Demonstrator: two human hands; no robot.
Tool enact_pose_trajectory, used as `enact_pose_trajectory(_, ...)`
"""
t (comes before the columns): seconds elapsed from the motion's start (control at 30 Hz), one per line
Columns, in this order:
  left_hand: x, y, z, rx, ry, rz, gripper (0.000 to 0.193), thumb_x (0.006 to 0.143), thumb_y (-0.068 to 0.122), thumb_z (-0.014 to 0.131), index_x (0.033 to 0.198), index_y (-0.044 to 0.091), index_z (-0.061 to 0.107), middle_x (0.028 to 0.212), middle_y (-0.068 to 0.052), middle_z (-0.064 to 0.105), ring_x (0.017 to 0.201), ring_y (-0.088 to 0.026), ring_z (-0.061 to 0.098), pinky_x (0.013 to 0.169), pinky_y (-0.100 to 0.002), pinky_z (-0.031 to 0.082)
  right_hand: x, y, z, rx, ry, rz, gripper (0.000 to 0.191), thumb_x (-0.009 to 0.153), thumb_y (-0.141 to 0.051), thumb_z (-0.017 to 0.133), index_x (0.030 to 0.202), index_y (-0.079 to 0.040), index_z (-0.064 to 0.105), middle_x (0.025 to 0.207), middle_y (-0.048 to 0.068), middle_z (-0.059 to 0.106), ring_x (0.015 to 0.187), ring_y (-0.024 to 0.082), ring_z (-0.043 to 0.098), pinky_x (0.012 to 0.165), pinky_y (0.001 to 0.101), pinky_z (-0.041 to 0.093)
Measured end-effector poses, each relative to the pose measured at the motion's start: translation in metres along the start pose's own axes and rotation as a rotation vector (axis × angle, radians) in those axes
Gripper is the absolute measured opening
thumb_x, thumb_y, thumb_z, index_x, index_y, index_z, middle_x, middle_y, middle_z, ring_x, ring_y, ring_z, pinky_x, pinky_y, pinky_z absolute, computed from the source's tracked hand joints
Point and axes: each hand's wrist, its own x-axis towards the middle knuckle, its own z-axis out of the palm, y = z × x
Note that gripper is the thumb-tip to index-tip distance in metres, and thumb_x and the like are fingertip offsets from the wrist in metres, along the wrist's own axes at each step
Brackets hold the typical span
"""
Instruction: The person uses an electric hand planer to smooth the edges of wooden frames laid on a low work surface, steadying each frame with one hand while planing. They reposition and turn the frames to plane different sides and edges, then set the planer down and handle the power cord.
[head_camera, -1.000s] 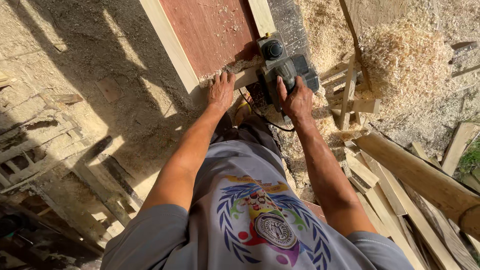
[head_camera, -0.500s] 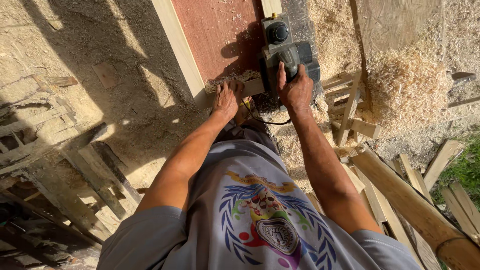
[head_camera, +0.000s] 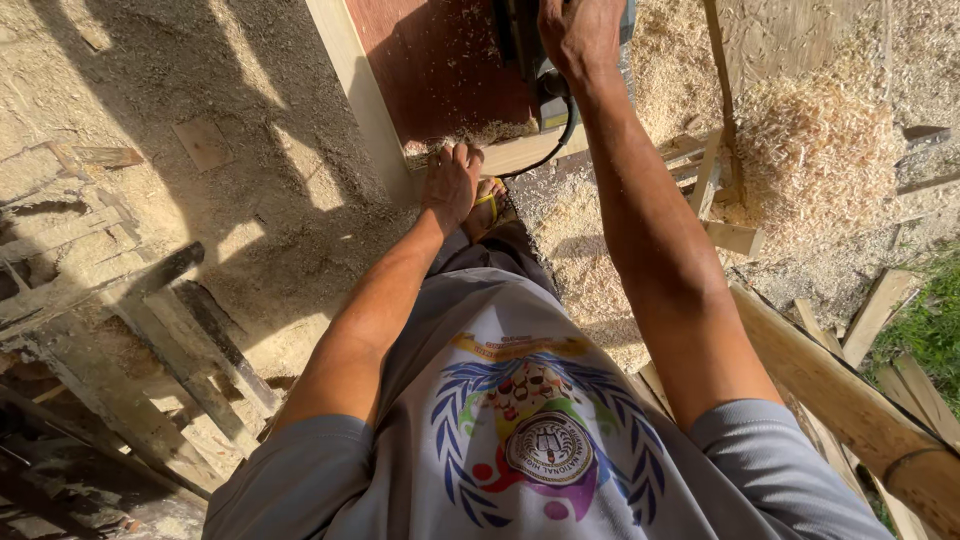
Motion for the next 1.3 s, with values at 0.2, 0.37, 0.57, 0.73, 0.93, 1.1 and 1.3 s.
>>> enact_pose_trajectory(0.2,0.000,0.016,0.005,0.154,0.084,0.018,0.051,0.096,0.021,0.060,0.143,0.004,0.052,0.128,-0.016,0.054,0.120,-0.032,0.052,0.103,-0.051,0.044,-0.046,0.015,-0.041,0.005,-0.153,0.259,0.048,0.107,-0.049,0.064,0.088,-0.005,0.072,0.069,0.006,0.069,0.053,0.013,0.064,0.050,0.0330,0.055)
enact_pose_trajectory(0.37,0.012,0.033,0.010,0.201,-0.140,0.061,0.070,0.081,0.015,0.061,0.145,-0.003,0.041,0.148,-0.017,0.039,0.132,-0.032,0.042,0.111,-0.047,0.037,-0.128,0.028,-0.093,-0.003,-0.239,0.465,0.038,0.101,-0.040,0.066,0.099,-0.003,0.075,0.072,0.007,0.069,0.054,0.018,0.058,0.049,0.0368,0.051)
enact_pose_trajectory(0.57,0.010,0.039,0.020,-0.006,0.008,0.068,0.055,0.104,0.013,0.047,0.153,-0.008,0.033,0.140,-0.020,0.044,0.132,-0.034,0.044,0.113,-0.051,0.041,-0.218,0.022,-0.140,-0.132,-0.069,0.456,0.049,0.102,-0.046,0.069,0.095,0.003,0.072,0.075,0.017,0.072,0.063,0.023,0.068,0.060,0.0411,0.056)
enact_pose_trajectory(0.73,0.009,0.041,0.023,0.068,-0.001,0.094,0.058,0.102,0.012,0.046,0.154,-0.008,0.031,0.139,-0.020,0.043,0.128,-0.034,0.045,0.111,-0.050,0.043,-0.252,0.017,-0.146,-0.146,-0.131,0.570,0.054,0.100,-0.051,0.067,0.086,0.000,0.065,0.068,0.017,0.069,0.057,0.025,0.067,0.055,0.0435,0.055)
enact_pose_trajectory(0.93,0.011,0.042,0.022,-0.023,-0.027,0.048,0.060,0.099,0.011,0.045,0.154,-0.006,0.028,0.140,-0.018,0.041,0.130,-0.034,0.042,0.108,-0.051,0.043,-0.245,0.009,-0.123,-0.109,-0.101,0.472,0.054,0.100,-0.050,0.069,0.088,0.002,0.064,0.069,0.023,0.068,0.061,0.034,0.071,0.058,0.0476,0.054)
enact_pose_trajectory(1.1,0.014,0.038,0.014,-0.063,-0.091,0.032,0.048,0.101,0.006,0.044,0.147,-0.004,0.038,0.141,-0.017,0.042,0.133,-0.033,0.043,0.111,-0.046,0.046,-0.219,0.001,-0.095,-0.133,-0.086,0.381,0.052,0.101,-0.047,0.071,0.087,0.003,0.064,0.071,0.027,0.069,0.066,0.041,0.072,0.060,0.0500,0.054)
enact_pose_trajectory(1.3,0.015,0.033,0.012,-0.150,-0.055,0.029,0.050,0.099,0.004,0.050,0.148,-0.006,0.043,0.138,-0.017,0.044,0.129,-0.035,0.046,0.105,-0.046,0.052,-0.185,0.004,-0.072,-0.037,-0.146,0.412,0.046,0.099,-0.041,0.068,0.093,0.004,0.065,0.075,0.025,0.072,0.066,0.036,0.076,0.058,0.0461,0.058)
